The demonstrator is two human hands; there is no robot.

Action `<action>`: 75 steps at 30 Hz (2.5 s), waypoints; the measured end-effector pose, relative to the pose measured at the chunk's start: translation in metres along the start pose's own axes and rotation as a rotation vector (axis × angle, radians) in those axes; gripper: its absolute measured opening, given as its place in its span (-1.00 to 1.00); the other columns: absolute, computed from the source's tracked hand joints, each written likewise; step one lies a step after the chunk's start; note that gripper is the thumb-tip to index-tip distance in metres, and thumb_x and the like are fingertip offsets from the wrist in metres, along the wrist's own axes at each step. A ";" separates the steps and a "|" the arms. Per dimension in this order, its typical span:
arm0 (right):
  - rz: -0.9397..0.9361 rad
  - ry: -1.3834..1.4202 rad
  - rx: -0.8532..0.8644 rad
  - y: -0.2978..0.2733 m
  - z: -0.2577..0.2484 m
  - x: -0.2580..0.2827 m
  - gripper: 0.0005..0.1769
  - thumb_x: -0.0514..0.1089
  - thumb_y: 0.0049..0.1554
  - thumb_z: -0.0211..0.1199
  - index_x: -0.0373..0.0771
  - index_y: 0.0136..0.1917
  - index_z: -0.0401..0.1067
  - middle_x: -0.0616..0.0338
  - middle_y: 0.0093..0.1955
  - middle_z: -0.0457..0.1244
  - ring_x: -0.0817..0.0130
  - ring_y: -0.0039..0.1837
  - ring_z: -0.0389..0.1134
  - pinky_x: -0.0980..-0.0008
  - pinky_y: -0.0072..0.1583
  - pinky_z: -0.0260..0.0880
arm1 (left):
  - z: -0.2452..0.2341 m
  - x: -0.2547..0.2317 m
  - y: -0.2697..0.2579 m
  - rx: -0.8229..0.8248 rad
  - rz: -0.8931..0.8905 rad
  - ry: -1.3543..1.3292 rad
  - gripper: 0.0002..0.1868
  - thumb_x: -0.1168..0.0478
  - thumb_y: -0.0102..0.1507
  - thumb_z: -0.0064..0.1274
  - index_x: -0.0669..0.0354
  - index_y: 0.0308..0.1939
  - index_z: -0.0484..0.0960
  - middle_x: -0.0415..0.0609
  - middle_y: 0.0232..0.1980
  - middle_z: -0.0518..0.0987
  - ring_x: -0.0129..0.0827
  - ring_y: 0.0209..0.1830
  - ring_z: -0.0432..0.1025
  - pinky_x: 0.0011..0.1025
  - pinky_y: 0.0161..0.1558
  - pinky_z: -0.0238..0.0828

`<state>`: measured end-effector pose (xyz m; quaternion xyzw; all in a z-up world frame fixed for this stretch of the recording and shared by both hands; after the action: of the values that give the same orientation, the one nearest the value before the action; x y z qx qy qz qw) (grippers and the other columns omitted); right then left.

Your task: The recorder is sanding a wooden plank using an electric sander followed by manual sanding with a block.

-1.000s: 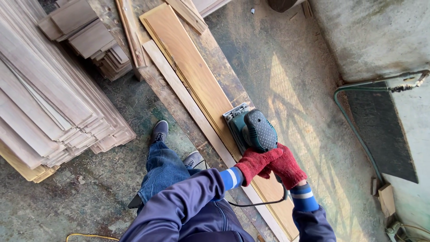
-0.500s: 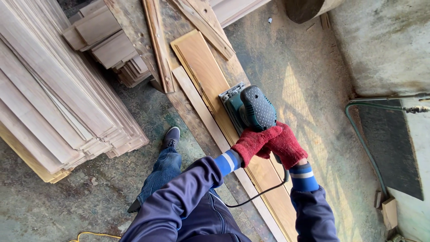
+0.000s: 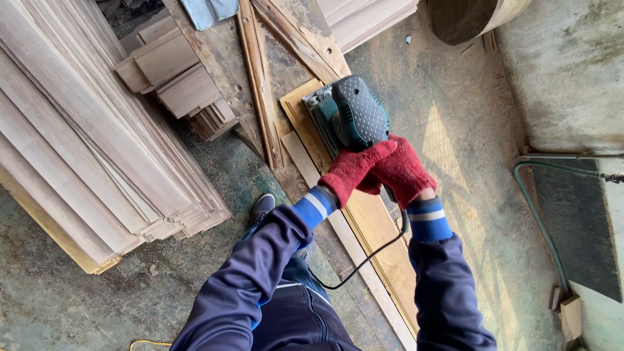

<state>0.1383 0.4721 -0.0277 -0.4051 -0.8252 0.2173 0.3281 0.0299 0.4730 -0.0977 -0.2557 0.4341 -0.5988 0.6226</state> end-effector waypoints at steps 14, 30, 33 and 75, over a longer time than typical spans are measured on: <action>-0.204 0.038 0.026 0.048 0.003 0.065 -0.77 0.00 0.05 0.30 -0.20 -0.18 0.52 0.05 -0.40 0.27 0.30 -0.22 0.30 0.21 -0.13 0.38 | -0.022 -0.086 -0.013 0.020 0.078 0.050 -0.20 -0.13 -0.17 0.49 0.37 -0.04 0.66 0.41 -0.23 0.65 0.29 -0.30 0.63 0.22 -0.25 0.67; -0.220 0.028 0.047 -0.022 0.002 -0.032 -0.63 -0.05 0.07 0.34 -0.46 -0.10 0.53 -0.21 -0.36 0.33 -0.01 -0.21 0.41 0.06 -0.13 0.42 | 0.013 0.024 -0.024 0.062 -0.003 0.046 -0.28 -0.09 -0.12 0.52 0.37 -0.09 0.67 0.42 -0.26 0.64 0.32 -0.34 0.60 0.19 -0.30 0.66; -0.124 0.074 0.028 -0.033 0.007 -0.076 -0.66 0.03 0.08 0.31 -0.33 -0.10 0.51 -0.10 -0.36 0.32 0.11 -0.20 0.39 0.16 -0.15 0.40 | 0.022 0.059 -0.027 0.081 -0.077 0.058 -0.29 -0.06 -0.09 0.50 0.42 -0.07 0.64 0.49 -0.23 0.63 0.36 -0.27 0.59 0.23 -0.24 0.63; 0.289 0.431 0.015 -0.344 0.035 -0.479 -0.79 -0.34 -0.05 0.37 -0.35 -0.09 0.51 0.01 -0.28 0.41 0.29 -0.26 0.37 0.33 -0.22 0.39 | 0.151 0.488 -0.125 0.457 -0.340 0.425 -0.32 -0.22 0.09 0.31 0.31 0.00 0.62 0.04 -0.21 0.54 -0.21 -0.48 0.48 -0.32 -0.50 0.61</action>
<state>0.1508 -0.1186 -0.0126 -0.5535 -0.6680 0.1769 0.4648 0.0464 -0.0483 -0.0329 -0.0484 0.3599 -0.8154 0.4509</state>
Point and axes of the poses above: each hand's wrist, its own y-axis towards the middle knuckle, its own z-axis out of the palm, x = y × z, the point moved 9 cm from there along y, towards the middle knuckle
